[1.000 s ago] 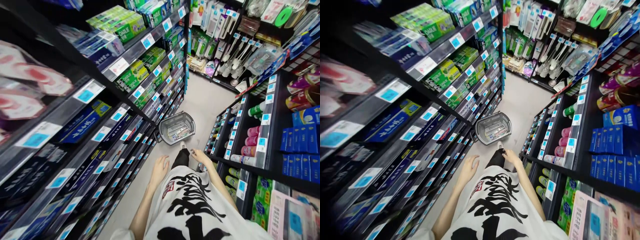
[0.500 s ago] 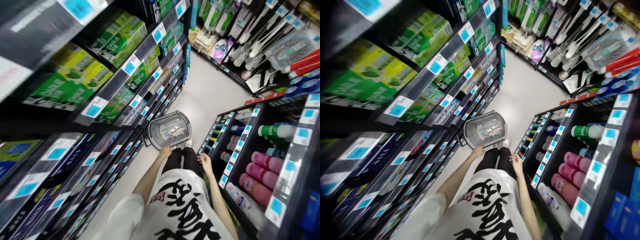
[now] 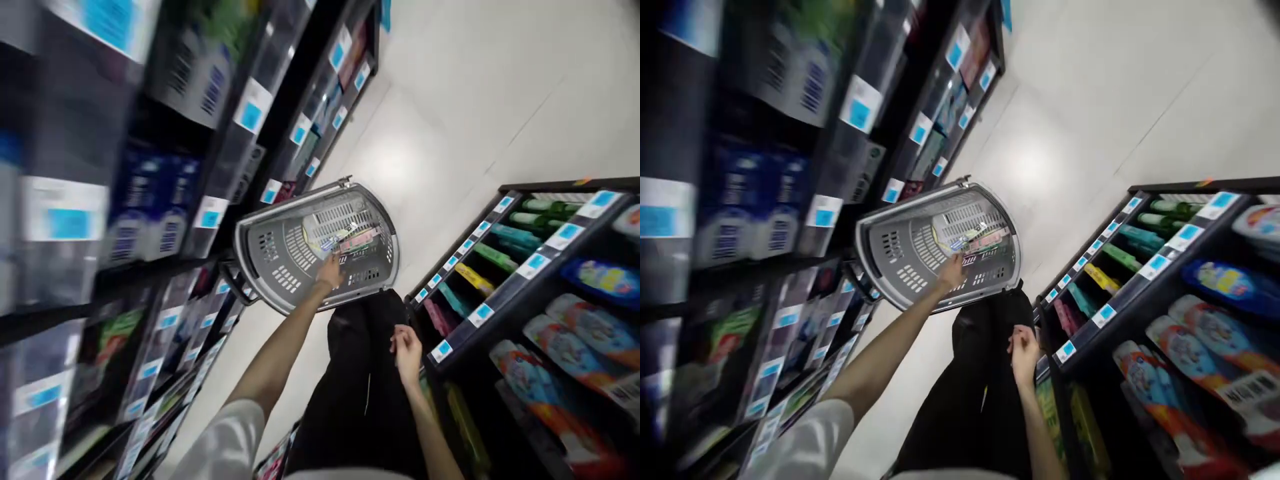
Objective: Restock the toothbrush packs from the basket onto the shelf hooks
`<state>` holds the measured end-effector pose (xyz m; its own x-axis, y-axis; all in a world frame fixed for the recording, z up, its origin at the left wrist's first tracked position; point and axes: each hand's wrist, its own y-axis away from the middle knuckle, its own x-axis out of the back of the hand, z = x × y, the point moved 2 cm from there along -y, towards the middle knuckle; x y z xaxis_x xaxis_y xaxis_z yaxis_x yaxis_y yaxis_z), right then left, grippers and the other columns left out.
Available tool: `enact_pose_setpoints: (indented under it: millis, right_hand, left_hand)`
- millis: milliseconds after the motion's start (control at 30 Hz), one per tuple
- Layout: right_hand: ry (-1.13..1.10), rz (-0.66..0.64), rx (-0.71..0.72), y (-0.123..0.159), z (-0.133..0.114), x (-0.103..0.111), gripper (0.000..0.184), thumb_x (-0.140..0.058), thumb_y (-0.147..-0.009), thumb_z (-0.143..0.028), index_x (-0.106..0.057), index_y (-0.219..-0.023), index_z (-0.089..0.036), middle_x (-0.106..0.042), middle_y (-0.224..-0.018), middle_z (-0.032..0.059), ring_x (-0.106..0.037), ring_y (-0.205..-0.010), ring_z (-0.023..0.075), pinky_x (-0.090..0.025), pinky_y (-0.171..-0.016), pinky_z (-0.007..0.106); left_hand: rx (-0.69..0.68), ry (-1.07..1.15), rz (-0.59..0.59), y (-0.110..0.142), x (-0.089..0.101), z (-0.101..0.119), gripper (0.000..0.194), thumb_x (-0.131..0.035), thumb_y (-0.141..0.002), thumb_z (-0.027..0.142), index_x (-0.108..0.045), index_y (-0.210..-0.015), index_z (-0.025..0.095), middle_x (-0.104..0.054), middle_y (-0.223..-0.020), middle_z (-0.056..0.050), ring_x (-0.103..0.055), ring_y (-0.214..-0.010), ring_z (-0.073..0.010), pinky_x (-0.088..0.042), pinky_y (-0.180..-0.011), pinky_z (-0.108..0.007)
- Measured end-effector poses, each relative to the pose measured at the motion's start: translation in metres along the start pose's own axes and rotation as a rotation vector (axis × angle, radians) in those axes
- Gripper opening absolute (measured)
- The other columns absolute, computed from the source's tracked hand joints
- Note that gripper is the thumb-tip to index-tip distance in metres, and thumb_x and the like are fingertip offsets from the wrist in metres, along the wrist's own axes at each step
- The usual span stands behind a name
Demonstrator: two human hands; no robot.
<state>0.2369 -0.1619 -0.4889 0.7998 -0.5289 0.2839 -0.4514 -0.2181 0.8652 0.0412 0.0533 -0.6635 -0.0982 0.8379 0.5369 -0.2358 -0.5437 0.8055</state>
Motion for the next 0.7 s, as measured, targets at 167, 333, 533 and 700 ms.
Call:
enact_pose_setpoints:
  millis: [167,333,533,700]
  right_hand:
    - [0.315,0.036,0.238,-0.014,-0.022,-0.010,0.028,-0.060,-0.094,-0.042,-0.071,-0.096,-0.017,-0.062,-0.064,0.0001,-0.055,-0.052,0.0118,-0.044,-0.049,0.022]
    - [0.371,0.098,0.265,-0.011,-0.035,-0.014,0.020,-0.059,-0.097,-0.035,-0.071,-0.095,-0.019,-0.059,-0.063,-0.0005,-0.052,-0.048,0.0107,-0.040,-0.044,0.021]
    - [0.421,0.139,0.256,-0.017,-0.040,-0.012,0.019,-0.059,-0.097,-0.034,-0.071,-0.092,-0.020,-0.060,-0.062,0.0004,-0.054,-0.049,0.0123,-0.039,-0.045,0.023]
    - [0.470,-0.008,0.332,-0.024,-0.041,-0.005,0.018,-0.058,-0.097,-0.032,-0.070,-0.097,-0.019,-0.060,-0.063,-0.0013,-0.055,-0.050,0.0109,-0.043,-0.047,0.020]
  left_hand:
    - [-0.125,-0.056,0.042,-0.141,-0.066,0.021,0.079,-0.070,-0.082,0.031,-0.034,-0.149,0.009,-0.040,-0.152,-0.023,-0.038,-0.140,-0.0365,-0.035,-0.113,-0.046]
    - [-0.115,-0.102,0.090,-0.212,-0.120,0.039,0.082,-0.072,-0.077,0.022,-0.035,-0.148,0.006,-0.039,-0.152,-0.027,-0.034,-0.140,-0.0413,-0.028,-0.113,-0.053]
    - [-0.168,-0.087,0.028,-0.209,-0.138,0.030,0.056,-0.068,-0.076,0.014,-0.054,-0.130,0.007,-0.056,-0.132,-0.026,-0.045,-0.127,-0.0414,-0.024,-0.109,-0.059]
    - [-0.291,0.034,-0.033,-0.172,-0.112,0.018,0.055,-0.071,-0.073,0.014,-0.058,-0.126,0.007,-0.058,-0.130,-0.023,-0.047,-0.125,-0.0381,-0.027,-0.109,-0.052]
